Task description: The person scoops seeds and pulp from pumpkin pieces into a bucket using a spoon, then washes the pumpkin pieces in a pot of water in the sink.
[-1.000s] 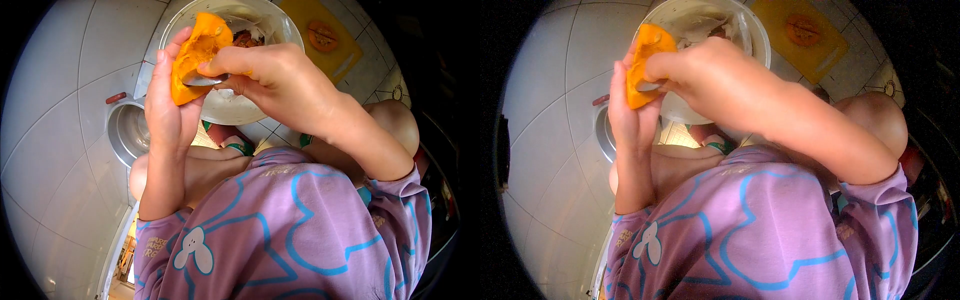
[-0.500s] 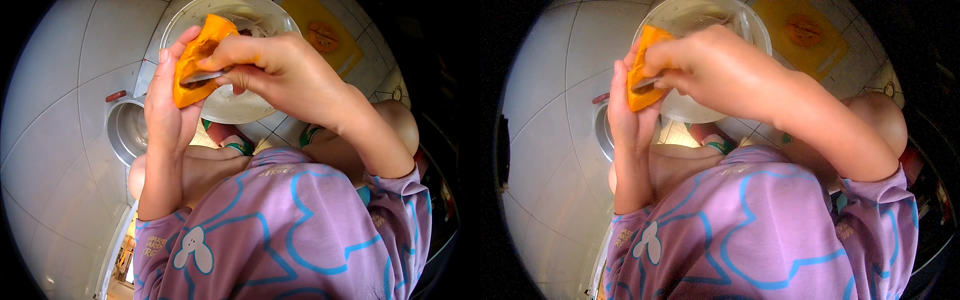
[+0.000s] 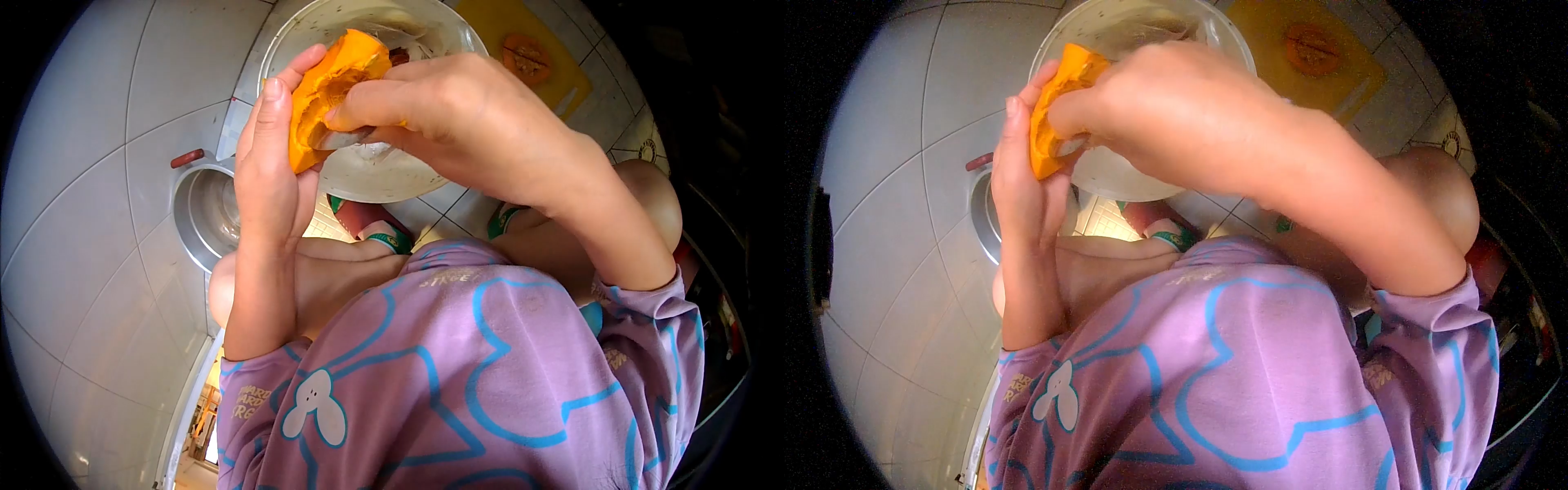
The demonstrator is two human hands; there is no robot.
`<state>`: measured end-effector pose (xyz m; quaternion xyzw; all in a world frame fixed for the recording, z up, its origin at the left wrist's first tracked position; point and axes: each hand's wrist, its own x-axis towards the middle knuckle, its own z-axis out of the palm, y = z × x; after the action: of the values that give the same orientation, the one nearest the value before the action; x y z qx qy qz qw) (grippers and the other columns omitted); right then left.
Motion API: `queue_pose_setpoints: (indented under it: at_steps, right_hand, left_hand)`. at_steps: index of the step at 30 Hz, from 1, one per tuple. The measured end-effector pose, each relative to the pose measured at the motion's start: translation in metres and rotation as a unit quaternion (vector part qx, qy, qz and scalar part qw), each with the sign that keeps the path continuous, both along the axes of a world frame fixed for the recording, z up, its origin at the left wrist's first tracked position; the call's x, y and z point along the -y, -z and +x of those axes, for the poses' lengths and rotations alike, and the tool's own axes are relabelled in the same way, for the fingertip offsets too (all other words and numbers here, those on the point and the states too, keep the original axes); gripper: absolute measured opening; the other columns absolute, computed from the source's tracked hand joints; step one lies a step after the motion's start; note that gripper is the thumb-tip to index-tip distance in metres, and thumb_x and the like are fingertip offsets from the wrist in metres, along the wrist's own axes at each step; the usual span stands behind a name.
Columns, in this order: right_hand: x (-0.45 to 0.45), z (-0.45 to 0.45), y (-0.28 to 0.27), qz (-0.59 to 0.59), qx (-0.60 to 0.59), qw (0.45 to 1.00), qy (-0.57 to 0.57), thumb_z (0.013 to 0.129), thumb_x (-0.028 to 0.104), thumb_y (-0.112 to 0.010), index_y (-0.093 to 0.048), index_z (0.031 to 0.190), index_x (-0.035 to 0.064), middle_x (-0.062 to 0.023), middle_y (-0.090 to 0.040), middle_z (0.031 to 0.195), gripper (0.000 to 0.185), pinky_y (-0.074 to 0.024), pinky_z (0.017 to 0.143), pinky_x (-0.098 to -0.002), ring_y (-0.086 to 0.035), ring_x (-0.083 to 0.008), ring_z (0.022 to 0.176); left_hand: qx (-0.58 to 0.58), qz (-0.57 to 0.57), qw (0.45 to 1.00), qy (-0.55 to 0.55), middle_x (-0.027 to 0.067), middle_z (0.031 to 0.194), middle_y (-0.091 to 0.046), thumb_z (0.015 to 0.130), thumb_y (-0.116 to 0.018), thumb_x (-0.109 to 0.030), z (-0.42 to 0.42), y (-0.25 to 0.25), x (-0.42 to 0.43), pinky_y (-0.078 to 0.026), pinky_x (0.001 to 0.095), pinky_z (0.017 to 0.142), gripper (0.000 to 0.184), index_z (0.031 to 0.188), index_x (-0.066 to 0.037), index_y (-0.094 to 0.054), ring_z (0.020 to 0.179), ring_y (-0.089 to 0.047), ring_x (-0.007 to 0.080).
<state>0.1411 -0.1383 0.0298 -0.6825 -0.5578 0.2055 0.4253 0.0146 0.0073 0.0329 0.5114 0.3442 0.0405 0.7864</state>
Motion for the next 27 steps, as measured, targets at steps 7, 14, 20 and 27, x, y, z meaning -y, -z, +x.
queue_pose_setpoints:
  at_steps: [7, 14, 20, 27]
  right_hand:
    - [0.008, 0.009, -0.008, -0.044, 0.202, 0.978, -0.008, 0.077, 0.008, -0.065, -0.069, 0.104, 0.0217, -0.0013, -0.062, 0.079, 0.030, -0.0515, 0.055, -0.0366, -0.064, -0.0263, 0.068]
    - [0.003, 0.000, 0.001, -0.053, 0.080, 0.994, 0.058, 0.081, 0.018, -0.062, -0.066, 0.099, 0.0136, -0.0083, -0.065, 0.079, 0.018, -0.0513, 0.065, -0.0437, -0.066, -0.0308, 0.078]
    - [0.000, 0.004, -0.006, -0.152, -0.111, 0.978, 0.084, 0.088, 0.027, -0.059, -0.063, 0.086, 0.0032, -0.0169, -0.064, 0.079, 0.024, -0.0468, 0.067, -0.0465, -0.061, -0.0371, 0.076]
    - [-0.009, -0.001, -0.010, -0.221, -0.194, 0.956, 0.017, 0.091, 0.035, -0.055, -0.065, 0.085, -0.0010, -0.0218, -0.064, 0.085, 0.038, -0.0464, 0.076, -0.0468, -0.062, -0.0383, 0.084]
  left_hand:
    - [-0.009, 0.049, 0.998, 0.046, 0.0144, 0.132, -0.053, 0.104, -0.035, -0.037, -0.003, 0.002, -0.005, -0.043, 0.0379, 0.101, 0.050, 0.137, -0.001, -0.045, 0.120, -0.052, 0.0239]
    - [0.010, 0.005, 0.997, -0.074, 0.0153, 0.137, -0.049, 0.104, -0.035, -0.034, 0.004, 0.000, -0.001, -0.039, 0.0408, 0.106, 0.050, 0.139, 0.001, -0.043, 0.125, -0.048, 0.0265]
    - [0.006, -0.073, 0.993, -0.087, 0.0127, 0.123, -0.059, 0.100, -0.048, -0.026, -0.006, 0.007, -0.014, -0.044, 0.0353, 0.100, 0.044, 0.133, 0.004, -0.048, 0.114, -0.057, 0.0213]
    - [-0.009, 0.064, 0.997, -0.030, 0.0106, 0.122, -0.058, 0.100, -0.049, -0.028, -0.003, 0.003, -0.001, -0.043, 0.0340, 0.098, 0.041, 0.129, 0.003, -0.051, 0.112, -0.054, 0.0195]
